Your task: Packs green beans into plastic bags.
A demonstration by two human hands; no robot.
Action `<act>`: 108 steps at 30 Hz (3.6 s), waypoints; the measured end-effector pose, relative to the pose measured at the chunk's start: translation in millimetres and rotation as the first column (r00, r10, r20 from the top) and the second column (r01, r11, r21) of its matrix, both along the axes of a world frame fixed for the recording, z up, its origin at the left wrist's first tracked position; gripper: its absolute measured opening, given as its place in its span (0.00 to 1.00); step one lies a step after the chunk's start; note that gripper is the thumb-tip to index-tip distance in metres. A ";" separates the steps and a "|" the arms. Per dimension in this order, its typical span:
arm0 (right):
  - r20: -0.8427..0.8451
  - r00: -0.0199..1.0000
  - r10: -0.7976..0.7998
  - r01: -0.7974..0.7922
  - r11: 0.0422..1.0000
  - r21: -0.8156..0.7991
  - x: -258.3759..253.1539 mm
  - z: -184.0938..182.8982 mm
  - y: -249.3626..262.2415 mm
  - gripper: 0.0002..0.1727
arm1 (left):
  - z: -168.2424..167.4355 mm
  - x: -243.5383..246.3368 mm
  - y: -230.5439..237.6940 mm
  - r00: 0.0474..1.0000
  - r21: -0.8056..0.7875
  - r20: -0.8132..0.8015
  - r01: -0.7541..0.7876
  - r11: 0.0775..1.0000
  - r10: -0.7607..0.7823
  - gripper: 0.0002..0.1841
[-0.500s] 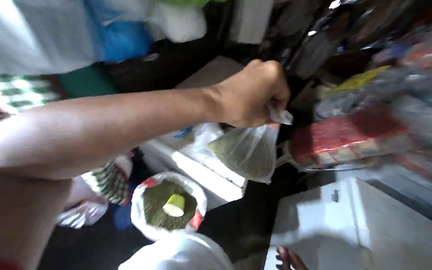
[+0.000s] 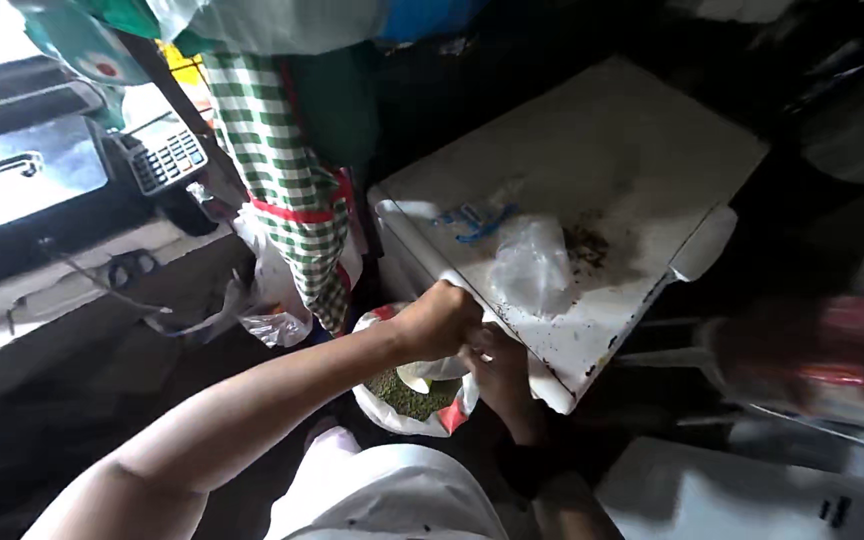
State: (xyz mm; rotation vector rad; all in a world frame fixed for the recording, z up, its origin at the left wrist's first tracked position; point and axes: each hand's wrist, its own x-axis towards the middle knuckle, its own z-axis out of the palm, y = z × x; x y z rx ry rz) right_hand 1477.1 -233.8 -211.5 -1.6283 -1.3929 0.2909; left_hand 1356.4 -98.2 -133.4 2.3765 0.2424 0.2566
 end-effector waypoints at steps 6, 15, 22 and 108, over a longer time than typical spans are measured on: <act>-0.202 0.975 0.096 -0.108 0.993 -0.050 -4.9 -20.8 9.2 0.12 | -25.1 -51.7 15.7 0.951 -0.343 -0.202 -0.292 0.893 0.234 0.10; -0.394 0.912 0.111 -0.184 0.971 -0.153 -13.9 -62.0 32.8 0.08 | -112.8 -101.4 -1.8 0.733 -0.882 -0.327 -0.464 0.086 0.597 0.07; -0.370 0.927 0.060 -0.191 0.924 -0.330 -4.5 -134.8 41.6 0.15 | -164.8 -124.0 -21.0 0.352 -0.813 -0.565 -0.388 -0.433 0.746 0.15; 0.392 0.854 0.343 0.157 0.548 -0.822 -38.4 -147.2 16.8 0.29 | -162.1 -109.3 -3.8 0.604 -0.697 -0.320 -0.672 0.250 0.730 0.50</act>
